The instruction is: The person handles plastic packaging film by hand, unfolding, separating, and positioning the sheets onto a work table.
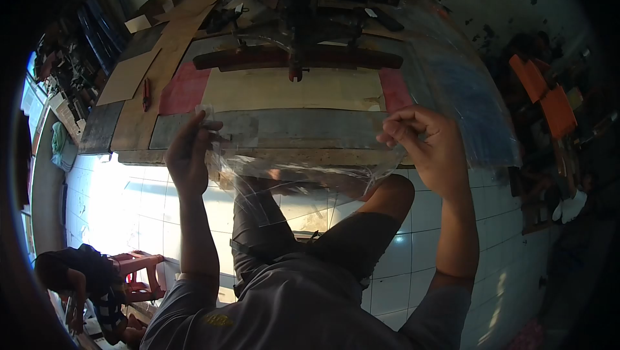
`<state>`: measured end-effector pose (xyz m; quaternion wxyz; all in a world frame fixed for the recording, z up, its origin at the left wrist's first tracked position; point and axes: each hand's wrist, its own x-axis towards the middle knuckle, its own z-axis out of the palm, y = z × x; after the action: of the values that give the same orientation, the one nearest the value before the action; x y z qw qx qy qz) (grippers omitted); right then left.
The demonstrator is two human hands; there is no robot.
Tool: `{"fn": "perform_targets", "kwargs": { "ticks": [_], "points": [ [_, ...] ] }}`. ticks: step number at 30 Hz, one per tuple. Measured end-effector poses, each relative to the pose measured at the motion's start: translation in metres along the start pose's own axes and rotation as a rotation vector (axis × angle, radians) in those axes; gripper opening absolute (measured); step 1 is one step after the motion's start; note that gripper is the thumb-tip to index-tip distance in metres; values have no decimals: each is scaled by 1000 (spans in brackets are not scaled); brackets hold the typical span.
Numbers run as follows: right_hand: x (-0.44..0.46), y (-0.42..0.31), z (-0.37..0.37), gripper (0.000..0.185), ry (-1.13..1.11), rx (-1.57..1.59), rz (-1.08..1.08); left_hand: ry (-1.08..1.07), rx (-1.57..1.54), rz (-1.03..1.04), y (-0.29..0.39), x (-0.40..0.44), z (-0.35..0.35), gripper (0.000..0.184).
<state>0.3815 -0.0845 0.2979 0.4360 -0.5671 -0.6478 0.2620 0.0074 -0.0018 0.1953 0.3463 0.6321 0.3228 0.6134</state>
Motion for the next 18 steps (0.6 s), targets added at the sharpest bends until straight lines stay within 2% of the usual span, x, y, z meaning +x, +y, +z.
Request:
{"fn": "perform_targets", "kwargs": {
  "ticks": [8, 10, 14, 18],
  "points": [
    [4, 4, -2, 22, 8, 44, 7, -1, -5, -8, 2, 2, 4, 32],
    [5, 8, -2, 18, 19, 28, 10, -4, -18, -10, 4, 3, 5, 31],
    [11, 18, -4, 17, 17, -61, -58, -7, 9, -92, 6, 5, 6, 31],
    [19, 31, -4, 19, 10, -66, 45, -47, 131, -108, 7, 10, 7, 30]
  ]
}}
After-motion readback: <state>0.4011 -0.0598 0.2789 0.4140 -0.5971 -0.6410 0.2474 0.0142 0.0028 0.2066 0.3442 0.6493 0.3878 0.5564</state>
